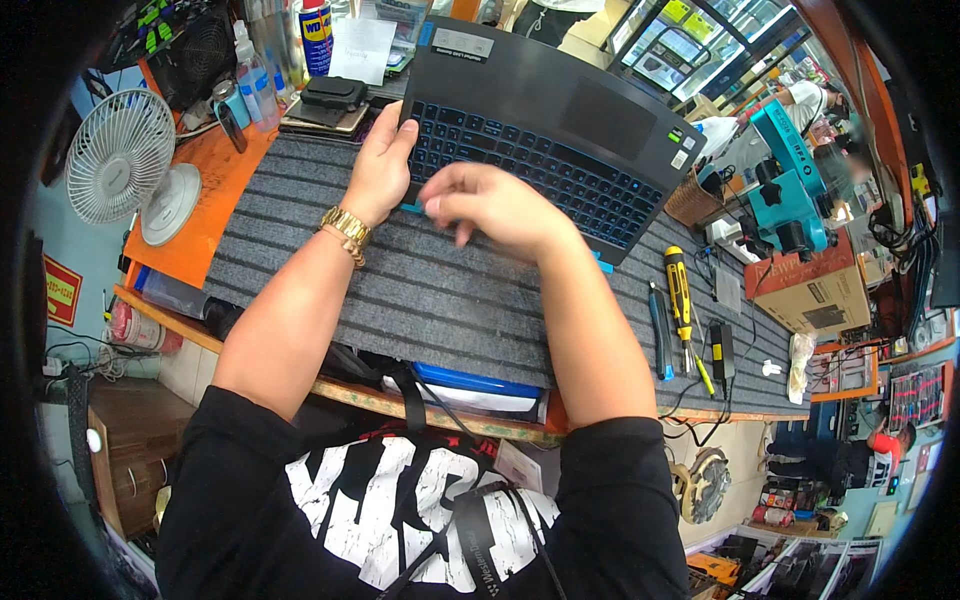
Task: The person works on the internal components of a laptop by hand and using small tools. They disconnect internal cables, turn the laptop over to check the keyboard, and manipulate parts near the motherboard.
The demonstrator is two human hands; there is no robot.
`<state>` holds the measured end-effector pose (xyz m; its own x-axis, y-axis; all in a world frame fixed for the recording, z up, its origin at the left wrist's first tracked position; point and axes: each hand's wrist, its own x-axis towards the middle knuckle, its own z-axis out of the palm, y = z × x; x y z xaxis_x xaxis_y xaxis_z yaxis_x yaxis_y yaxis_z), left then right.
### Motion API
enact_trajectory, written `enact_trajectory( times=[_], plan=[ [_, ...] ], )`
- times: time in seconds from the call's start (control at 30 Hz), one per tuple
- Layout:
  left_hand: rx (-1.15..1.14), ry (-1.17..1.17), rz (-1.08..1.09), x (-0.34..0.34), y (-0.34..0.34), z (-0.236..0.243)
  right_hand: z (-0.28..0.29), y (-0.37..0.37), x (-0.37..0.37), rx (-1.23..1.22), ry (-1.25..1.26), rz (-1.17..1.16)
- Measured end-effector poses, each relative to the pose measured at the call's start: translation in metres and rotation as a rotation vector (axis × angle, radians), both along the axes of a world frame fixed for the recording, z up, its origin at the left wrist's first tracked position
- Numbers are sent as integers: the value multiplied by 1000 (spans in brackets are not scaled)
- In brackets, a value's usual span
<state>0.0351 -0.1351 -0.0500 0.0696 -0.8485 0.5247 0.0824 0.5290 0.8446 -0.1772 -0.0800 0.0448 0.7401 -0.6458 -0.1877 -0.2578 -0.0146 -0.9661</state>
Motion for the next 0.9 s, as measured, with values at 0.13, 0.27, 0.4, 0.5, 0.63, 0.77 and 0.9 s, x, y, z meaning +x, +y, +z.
enact_trajectory(
  times=[0.13, 0.27, 0.4, 0.5, 0.63, 0.77, 0.9],
  plan=[
    [-30, 14, 8, 0, -5, 1, -7, 2, 11, 76, -109, 53],
    [79, 26, -75, 1, -1, -1, -8, 3, 1, -87, 74, -70],
    [20, 6, -18, 2, -4, -2, -2, 16, -55, 41, -53, -86],
    [-28, 15, -26, 0, -7, -2, -7, 25, -93, 65, -51, -115],
    [11, -19, -8, 1, -4, -3, -12, 34, -132, 37, -31, -327],
    [-4, -1, -13, 2, -5, -1, -15, 46, -153, 40, -228, -53],
    [86, 10, -18, 3, -7, -3, -14, 46, -163, -125, 112, -449]
  ],
)
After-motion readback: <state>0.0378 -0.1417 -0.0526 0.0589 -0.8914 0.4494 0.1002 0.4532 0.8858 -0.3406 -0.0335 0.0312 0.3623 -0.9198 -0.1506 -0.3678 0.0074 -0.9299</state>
